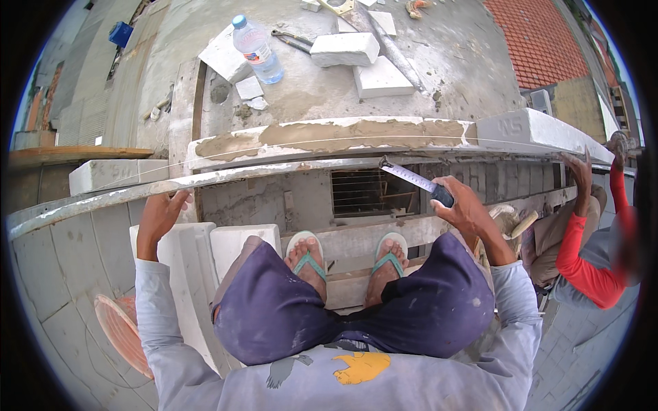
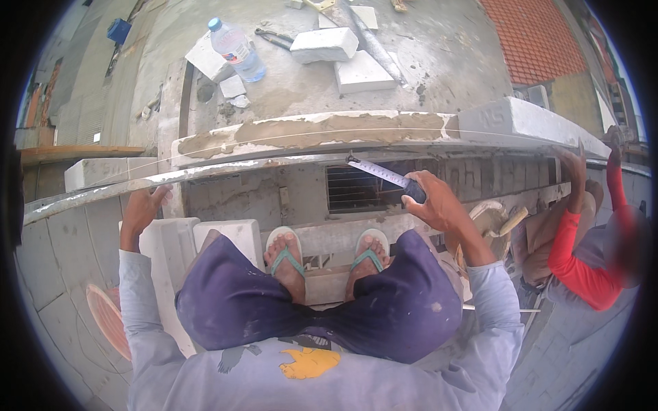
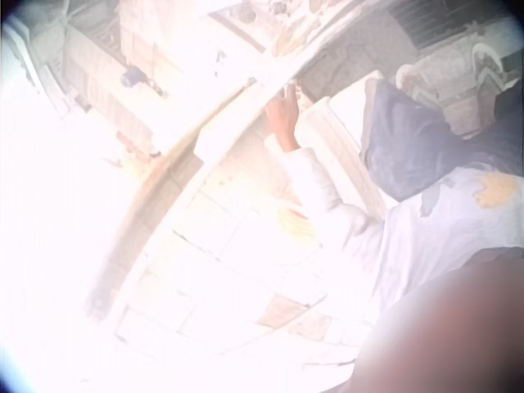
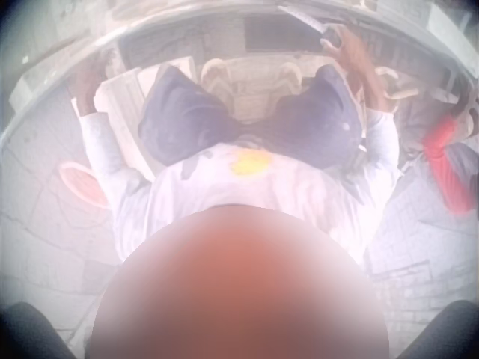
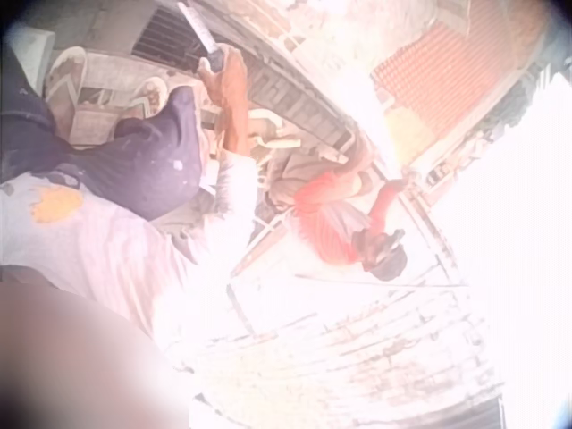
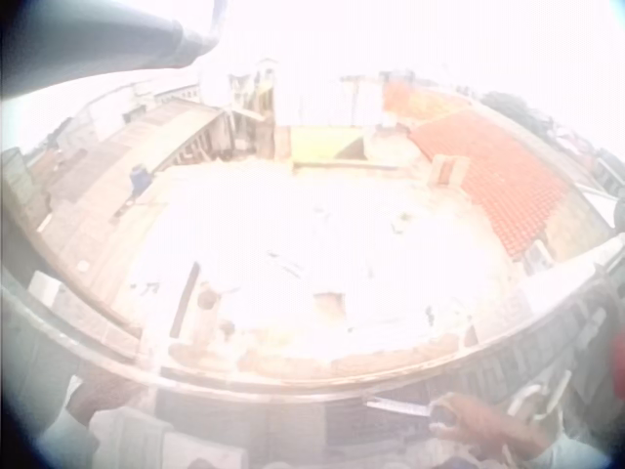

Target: The person measures and cuts white rectangular tiles on a rooftop construction site, then applies mortar and places the tiles along a ledge. Another worker assists by applying mortar nearby.

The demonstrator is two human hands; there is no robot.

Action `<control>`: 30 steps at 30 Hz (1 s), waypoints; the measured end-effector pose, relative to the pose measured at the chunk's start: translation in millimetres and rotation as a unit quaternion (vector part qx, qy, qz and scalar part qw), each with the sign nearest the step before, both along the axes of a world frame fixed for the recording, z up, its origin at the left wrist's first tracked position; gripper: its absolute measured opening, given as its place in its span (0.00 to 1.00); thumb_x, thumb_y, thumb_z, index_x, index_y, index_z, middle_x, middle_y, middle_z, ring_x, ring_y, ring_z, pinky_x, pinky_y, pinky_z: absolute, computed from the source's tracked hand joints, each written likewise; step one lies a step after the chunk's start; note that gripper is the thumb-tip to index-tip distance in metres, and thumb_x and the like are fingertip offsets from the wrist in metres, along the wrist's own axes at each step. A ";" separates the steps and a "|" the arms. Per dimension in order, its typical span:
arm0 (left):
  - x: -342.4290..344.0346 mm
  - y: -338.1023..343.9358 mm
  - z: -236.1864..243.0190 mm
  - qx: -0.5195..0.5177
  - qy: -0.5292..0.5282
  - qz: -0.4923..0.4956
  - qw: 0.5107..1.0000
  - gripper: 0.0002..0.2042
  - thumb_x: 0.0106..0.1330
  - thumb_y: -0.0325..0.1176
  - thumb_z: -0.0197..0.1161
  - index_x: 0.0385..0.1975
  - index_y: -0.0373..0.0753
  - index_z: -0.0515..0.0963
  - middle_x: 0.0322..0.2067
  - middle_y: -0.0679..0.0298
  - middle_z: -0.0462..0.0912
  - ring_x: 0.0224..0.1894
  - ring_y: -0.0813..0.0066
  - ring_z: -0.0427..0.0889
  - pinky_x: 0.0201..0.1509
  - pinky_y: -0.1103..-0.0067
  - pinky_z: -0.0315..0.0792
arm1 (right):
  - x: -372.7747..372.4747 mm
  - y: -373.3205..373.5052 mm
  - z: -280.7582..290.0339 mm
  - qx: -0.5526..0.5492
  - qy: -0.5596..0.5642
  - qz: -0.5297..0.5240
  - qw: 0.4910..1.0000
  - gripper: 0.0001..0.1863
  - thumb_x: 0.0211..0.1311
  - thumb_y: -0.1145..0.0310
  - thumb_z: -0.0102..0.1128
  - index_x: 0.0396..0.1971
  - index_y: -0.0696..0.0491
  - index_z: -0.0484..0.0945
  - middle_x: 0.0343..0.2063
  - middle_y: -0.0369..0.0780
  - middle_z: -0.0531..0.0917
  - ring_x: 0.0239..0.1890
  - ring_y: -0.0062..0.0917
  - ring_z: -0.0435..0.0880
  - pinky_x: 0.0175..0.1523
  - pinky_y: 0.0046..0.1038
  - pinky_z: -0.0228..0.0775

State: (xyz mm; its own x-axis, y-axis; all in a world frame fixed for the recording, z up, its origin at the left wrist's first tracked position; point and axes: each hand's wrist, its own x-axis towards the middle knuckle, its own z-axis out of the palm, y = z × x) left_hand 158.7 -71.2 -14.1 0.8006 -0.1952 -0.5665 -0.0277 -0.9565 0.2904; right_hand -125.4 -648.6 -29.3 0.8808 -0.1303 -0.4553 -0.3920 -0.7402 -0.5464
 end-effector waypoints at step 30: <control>-30.1 -275.1 -30.9 -0.257 -0.118 -0.346 0.894 0.11 0.72 0.36 0.69 0.46 0.36 0.85 0.39 0.49 0.87 0.43 0.44 0.85 0.50 0.59 0.77 | -247.5 -19.4 141.9 -0.242 0.140 -0.158 0.947 0.34 0.53 0.70 0.79 0.64 0.54 0.80 0.48 0.48 0.82 0.53 0.47 0.83 0.59 0.43 0.77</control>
